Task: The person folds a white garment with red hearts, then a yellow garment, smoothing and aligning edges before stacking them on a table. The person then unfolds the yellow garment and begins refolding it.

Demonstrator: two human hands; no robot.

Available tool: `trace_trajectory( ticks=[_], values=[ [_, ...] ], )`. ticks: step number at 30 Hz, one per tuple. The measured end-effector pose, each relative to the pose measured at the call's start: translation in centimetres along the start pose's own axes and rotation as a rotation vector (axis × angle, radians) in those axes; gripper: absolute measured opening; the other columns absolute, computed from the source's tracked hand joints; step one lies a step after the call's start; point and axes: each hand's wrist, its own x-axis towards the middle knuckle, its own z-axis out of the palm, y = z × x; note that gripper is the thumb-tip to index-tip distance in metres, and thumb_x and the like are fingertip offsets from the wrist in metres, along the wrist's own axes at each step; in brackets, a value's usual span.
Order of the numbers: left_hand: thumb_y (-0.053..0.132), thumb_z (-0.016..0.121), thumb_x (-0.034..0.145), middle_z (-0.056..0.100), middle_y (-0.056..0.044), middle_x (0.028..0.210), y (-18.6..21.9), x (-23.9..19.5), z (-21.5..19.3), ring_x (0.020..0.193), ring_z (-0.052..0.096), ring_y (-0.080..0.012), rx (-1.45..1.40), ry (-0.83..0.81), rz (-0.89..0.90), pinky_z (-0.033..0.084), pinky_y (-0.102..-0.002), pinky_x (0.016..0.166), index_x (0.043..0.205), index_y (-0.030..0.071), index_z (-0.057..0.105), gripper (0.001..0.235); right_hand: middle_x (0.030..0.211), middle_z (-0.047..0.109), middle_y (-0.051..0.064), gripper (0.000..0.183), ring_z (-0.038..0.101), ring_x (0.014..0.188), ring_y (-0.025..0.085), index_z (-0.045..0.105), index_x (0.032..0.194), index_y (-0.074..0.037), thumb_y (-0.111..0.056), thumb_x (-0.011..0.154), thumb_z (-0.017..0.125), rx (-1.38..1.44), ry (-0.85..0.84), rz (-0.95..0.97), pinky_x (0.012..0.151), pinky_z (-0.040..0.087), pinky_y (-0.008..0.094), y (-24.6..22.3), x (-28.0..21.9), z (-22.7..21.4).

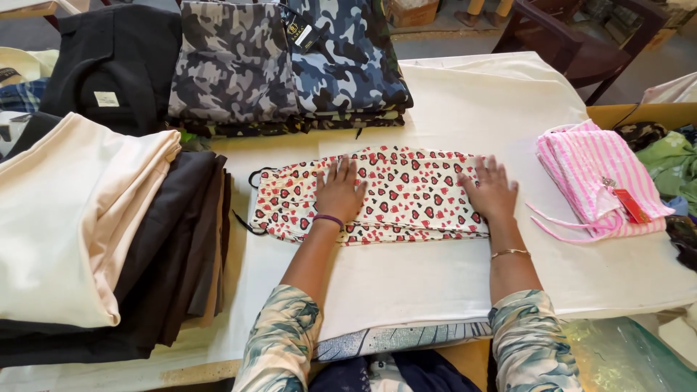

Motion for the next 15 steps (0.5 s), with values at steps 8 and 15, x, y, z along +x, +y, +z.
trace_trajectory(
  ticks=[8,15],
  values=[
    [0.059,0.029,0.105,0.022,-0.02,0.166,7.2,-1.0,0.0,0.154,0.02,-0.0315,-0.351,-0.058,0.272,0.017,-0.051,0.125,0.162,-0.002,0.021,0.084,0.172,0.019,0.001,0.071,0.016,0.159,0.016,0.021,0.166,-0.019,-0.049,0.104,0.034,0.091,0.004,-0.433,0.131,0.01,0.049,-7.8,-4.0,4.7],
    [0.064,0.035,0.101,0.019,-0.008,0.17,3.8,-0.7,-2.2,0.156,0.017,-0.0269,0.018,-0.176,0.141,0.014,-0.055,0.124,0.16,0.017,0.027,0.076,0.173,0.006,-0.005,0.072,0.003,0.159,0.016,0.014,0.163,-0.03,-0.063,0.1,0.029,0.002,-0.027,-0.296,0.127,0.003,0.05,-4.5,-0.1,2.3]
  ],
)
